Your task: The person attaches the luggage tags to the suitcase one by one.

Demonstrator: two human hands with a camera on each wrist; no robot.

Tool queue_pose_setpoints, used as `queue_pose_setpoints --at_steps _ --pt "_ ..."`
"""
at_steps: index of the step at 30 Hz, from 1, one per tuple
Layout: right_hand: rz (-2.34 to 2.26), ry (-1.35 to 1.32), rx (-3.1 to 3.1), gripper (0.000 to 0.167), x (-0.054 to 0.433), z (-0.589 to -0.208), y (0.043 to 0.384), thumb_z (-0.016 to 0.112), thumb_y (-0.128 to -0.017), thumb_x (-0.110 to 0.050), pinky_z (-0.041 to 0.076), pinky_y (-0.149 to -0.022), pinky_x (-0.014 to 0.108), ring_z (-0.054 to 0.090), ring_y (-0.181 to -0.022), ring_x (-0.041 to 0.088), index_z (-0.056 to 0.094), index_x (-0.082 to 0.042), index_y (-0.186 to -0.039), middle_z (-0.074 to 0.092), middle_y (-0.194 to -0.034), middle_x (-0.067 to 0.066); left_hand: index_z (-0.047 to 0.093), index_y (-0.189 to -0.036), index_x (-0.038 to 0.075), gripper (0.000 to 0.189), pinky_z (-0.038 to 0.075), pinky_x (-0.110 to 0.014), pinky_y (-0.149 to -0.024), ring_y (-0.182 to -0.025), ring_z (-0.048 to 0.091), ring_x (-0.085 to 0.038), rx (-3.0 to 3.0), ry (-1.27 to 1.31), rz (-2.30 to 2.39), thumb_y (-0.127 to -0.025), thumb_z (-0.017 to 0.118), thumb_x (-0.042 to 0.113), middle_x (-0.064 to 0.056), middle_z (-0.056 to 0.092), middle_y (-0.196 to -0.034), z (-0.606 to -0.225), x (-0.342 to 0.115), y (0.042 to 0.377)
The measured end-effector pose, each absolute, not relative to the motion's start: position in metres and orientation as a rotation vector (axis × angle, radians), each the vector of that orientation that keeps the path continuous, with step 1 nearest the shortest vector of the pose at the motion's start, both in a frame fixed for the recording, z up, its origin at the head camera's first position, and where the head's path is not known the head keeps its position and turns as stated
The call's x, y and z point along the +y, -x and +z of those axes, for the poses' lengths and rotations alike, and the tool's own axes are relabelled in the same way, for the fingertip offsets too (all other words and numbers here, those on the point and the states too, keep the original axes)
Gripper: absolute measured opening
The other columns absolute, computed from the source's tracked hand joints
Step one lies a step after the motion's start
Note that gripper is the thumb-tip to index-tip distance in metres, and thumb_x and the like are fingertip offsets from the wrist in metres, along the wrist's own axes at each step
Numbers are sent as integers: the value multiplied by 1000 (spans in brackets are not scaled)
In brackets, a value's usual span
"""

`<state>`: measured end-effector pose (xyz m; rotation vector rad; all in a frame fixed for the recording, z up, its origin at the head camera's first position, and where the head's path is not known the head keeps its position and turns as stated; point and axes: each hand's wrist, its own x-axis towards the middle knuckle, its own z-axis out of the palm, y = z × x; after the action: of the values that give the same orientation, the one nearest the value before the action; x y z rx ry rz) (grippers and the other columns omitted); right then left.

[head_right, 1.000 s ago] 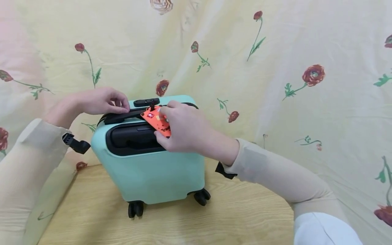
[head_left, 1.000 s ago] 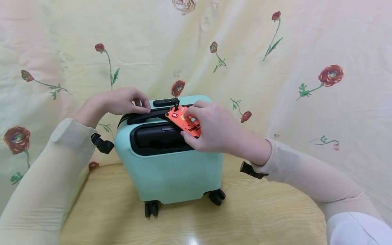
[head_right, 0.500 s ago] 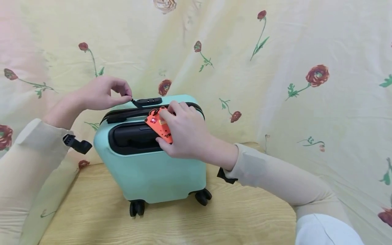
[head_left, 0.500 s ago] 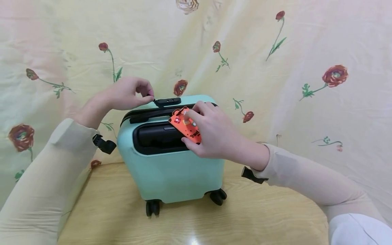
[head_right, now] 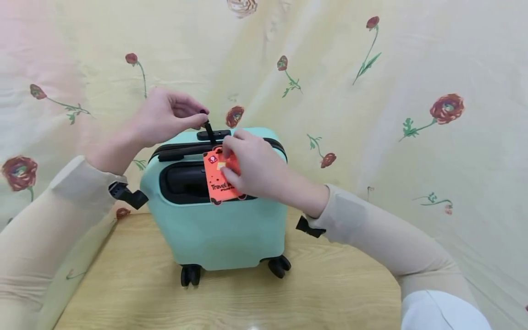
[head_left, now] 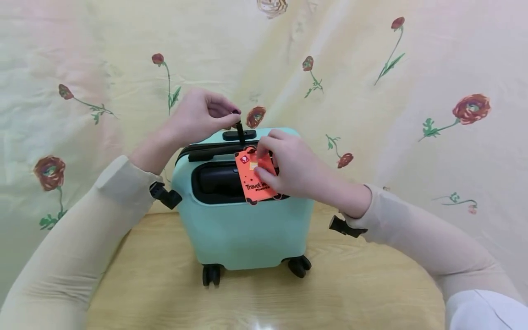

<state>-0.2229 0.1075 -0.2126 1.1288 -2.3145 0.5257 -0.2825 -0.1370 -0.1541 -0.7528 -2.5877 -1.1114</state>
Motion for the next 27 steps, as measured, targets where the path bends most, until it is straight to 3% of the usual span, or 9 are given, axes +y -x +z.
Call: queue_pose_setpoints --at_steps 6,10,14,22,27 --pt "550 -1169 -2243 22 100 -206 237 78 -91 -8 47 -65 32 55 -65 19 58 -4 -99 63 -81 7 81 -113 2 18 65 -26 -80 -84 81 -19 -2511 813 -1307 -98 76 12 -15 81 -104 -157 -127 282" --pt "573 -1207 -2226 16 94 -203 241 77 -90 -4 49 -65 32 57 -70 20 62 -3 -97 65 -83 8 81 -111 0 16 66 -28 -78 -84 81 -18 -2481 850 -1387 -98 76 9 -18 81 -106 -160 -123 278" --pt "581 -1230 -2241 6 93 -202 246 76 -92 -3 54 -68 32 62 -74 19 71 -6 -91 70 -85 8 82 -108 3 14 66 -29 -79 -84 81 -17 -2497 862 -1366 -97 78 11 -14 82 -103 -163 -120 273" --pt "568 -1232 -2186 4 97 -199 249 75 -93 -3 58 -68 33 66 -70 18 72 -4 -91 73 -84 8 83 -108 8 13 61 -25 -86 -90 80 -16 -2496 867 -1234 -99 77 16 -11 82 -104 -169 -119 272" --pt "569 -1221 -2178 4 96 -197 248 76 -93 -4 61 -70 34 71 -71 19 73 -2 -92 76 -87 10 83 -109 10 13 60 -30 -92 -96 78 -17 -2473 934 -1187 -99 77 15 -8 82 -105 -174 -121 273"
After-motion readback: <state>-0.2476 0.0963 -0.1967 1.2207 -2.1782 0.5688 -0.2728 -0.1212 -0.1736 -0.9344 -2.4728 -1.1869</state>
